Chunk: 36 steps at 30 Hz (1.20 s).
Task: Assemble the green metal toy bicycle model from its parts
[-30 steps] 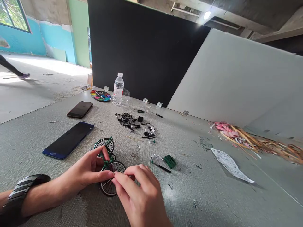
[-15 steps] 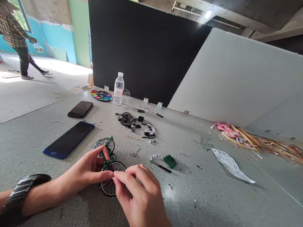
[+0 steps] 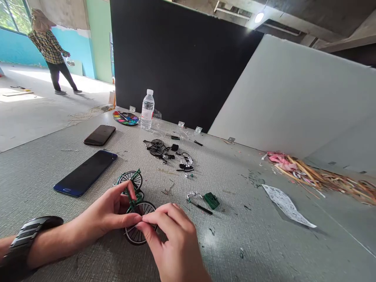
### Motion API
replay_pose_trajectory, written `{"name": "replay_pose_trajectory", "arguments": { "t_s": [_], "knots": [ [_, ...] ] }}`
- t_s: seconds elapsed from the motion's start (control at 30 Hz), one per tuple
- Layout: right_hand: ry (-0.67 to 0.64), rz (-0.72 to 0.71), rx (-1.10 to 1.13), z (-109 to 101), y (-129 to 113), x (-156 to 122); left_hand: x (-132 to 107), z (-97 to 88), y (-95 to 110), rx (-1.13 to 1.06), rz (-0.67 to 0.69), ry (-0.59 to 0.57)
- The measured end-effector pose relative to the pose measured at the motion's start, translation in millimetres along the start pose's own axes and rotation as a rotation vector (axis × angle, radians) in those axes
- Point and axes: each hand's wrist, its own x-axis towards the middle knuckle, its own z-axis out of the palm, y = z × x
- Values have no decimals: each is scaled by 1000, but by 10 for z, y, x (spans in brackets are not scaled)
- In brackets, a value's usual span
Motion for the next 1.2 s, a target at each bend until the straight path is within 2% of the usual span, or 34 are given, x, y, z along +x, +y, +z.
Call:
{"name": "replay_pose_trajectory", "arguments": {
  "t_s": [0.13, 0.33, 0.6, 1.03, 1.2],
  "knots": [
    [-11, 36, 19, 13, -4, -15, -4, 14, 18, 18, -1, 6],
    [50, -210, -239, -10, -8, -17, -18, 19, 29, 6, 6, -14],
    [29, -139, -153, -23, 25, -25, -3, 7, -3, 3, -11, -11],
    [37, -242, -267, -45, 17, 2, -14, -14, 3, 1, -10, -27],
    [-24, -278, -352, -92, -5, 0, -14, -7, 13, 77, 7, 7]
  ]
}}
